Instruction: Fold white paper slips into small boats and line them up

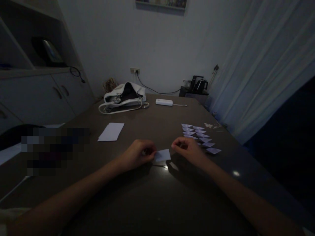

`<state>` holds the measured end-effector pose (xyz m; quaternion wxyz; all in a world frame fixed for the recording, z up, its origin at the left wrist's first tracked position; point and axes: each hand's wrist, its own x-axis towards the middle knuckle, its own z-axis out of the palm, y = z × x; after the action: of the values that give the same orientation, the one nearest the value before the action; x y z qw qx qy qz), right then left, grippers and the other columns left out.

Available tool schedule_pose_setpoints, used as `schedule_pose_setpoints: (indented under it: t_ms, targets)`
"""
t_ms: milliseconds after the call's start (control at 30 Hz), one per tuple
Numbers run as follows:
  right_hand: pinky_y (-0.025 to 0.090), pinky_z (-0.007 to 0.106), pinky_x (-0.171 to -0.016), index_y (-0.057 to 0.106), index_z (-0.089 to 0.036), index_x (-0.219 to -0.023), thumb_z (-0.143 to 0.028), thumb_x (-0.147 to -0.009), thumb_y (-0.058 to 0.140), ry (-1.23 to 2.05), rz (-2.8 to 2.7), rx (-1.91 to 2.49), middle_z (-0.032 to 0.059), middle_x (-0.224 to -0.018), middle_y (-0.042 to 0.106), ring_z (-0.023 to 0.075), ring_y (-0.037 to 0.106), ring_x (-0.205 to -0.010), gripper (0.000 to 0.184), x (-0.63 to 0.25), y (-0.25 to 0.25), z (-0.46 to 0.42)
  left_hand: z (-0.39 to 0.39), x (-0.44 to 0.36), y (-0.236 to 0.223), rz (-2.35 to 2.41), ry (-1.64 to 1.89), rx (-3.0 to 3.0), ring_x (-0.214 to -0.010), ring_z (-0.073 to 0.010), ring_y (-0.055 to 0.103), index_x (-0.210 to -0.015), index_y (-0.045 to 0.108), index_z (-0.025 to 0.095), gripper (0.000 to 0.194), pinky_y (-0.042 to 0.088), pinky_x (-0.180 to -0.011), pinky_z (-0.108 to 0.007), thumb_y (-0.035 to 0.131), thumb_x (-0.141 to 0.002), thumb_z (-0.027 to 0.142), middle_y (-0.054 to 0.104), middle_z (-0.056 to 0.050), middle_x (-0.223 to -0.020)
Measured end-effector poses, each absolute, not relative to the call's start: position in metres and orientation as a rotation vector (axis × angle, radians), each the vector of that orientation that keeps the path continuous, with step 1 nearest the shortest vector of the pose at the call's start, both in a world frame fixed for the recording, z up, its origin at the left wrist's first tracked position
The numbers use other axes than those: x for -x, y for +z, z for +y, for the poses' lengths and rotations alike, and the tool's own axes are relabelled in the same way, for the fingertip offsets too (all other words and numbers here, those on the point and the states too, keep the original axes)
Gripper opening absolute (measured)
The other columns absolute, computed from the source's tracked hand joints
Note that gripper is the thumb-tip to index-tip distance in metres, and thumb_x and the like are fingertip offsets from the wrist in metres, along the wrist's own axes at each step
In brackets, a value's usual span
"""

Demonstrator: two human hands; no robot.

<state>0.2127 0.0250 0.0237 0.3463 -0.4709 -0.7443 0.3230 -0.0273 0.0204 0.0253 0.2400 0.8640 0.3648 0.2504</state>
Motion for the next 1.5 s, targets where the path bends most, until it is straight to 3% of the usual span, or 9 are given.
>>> schedule_pose_setpoints:
  t_ms: [100, 200, 300, 433, 1100, 1500]
  targets:
    - [0.043, 0.026, -0.059, 0.064, -0.016, -0.076, -0.031, -0.081, 0.060, 0.856, -1.821, 1.190, 0.0040, -0.076, 0.065, 0.0139, 0.057, -0.065, 0.016, -0.216, 0.026, 0.027, 0.023, 0.032, 0.025, 1.032, 0.733, -2.350, -0.062, -0.0120, 0.053, -0.075, 0.062, 0.014, 0.013, 0.040, -0.059, -0.021, 0.055, -0.082, 0.022, 0.057, 0.000, -0.068]
    - [0.045, 0.027, -0.063, 0.066, -0.018, -0.095, -0.033, -0.081, 0.061, 0.997, -1.861, 1.121, 0.0058, -0.089, 0.068, 0.0157, 0.061, -0.074, 0.021, -0.210, 0.025, 0.021, 0.022, 0.032, 0.024, 0.997, 0.714, -2.326, -0.062, -0.0122, 0.053, -0.075, 0.062, 0.014, 0.013, 0.040, -0.059, -0.021, 0.056, -0.081, 0.023, 0.058, 0.000, -0.068]
    - [0.042, 0.025, -0.056, 0.069, -0.017, -0.080, -0.028, -0.080, 0.063, 0.885, -2.008, 1.150, 0.0027, -0.071, 0.067, 0.0137, 0.057, -0.063, 0.012, -0.201, 0.025, 0.011, 0.018, 0.029, 0.026, 0.934, 0.679, -2.324, -0.062, -0.0119, 0.053, -0.078, 0.063, 0.013, 0.012, 0.040, -0.059, -0.020, 0.055, -0.082, 0.022, 0.059, -0.001, -0.069]
    - [0.040, 0.023, -0.053, 0.069, -0.016, -0.074, -0.023, -0.079, 0.063, 0.833, -2.029, 1.130, 0.0013, -0.064, 0.064, 0.0119, 0.054, -0.057, 0.011, -0.196, 0.025, 0.005, 0.015, 0.026, 0.027, 0.857, 0.638, -2.346, -0.062, -0.0112, 0.052, -0.081, 0.064, 0.013, 0.014, 0.039, -0.058, -0.020, 0.054, -0.085, 0.022, 0.059, -0.001, -0.069]
    - [0.037, 0.023, -0.051, 0.064, -0.015, -0.067, -0.025, -0.074, 0.064, 1.076, -1.909, 1.194, 0.0011, -0.061, 0.060, 0.0110, 0.051, -0.054, 0.012, -0.202, 0.023, 0.010, 0.018, 0.024, 0.023, 0.974, 0.567, -2.329, -0.060, -0.0116, 0.052, -0.078, 0.066, 0.012, 0.025, 0.037, -0.056, -0.020, 0.055, -0.089, 0.031, 0.062, -0.002, -0.067]
    - [0.037, 0.023, -0.053, 0.062, -0.015, -0.067, -0.028, -0.073, 0.066, 1.189, -1.781, 1.207, 0.0000, -0.061, 0.058, 0.0103, 0.050, -0.056, 0.015, -0.200, 0.022, 0.012, 0.021, 0.028, 0.022, 0.968, 0.660, -2.327, -0.066, -0.0128, 0.055, -0.081, 0.064, 0.013, 0.020, 0.042, -0.062, -0.022, 0.054, -0.088, 0.029, 0.062, -0.002, -0.072]
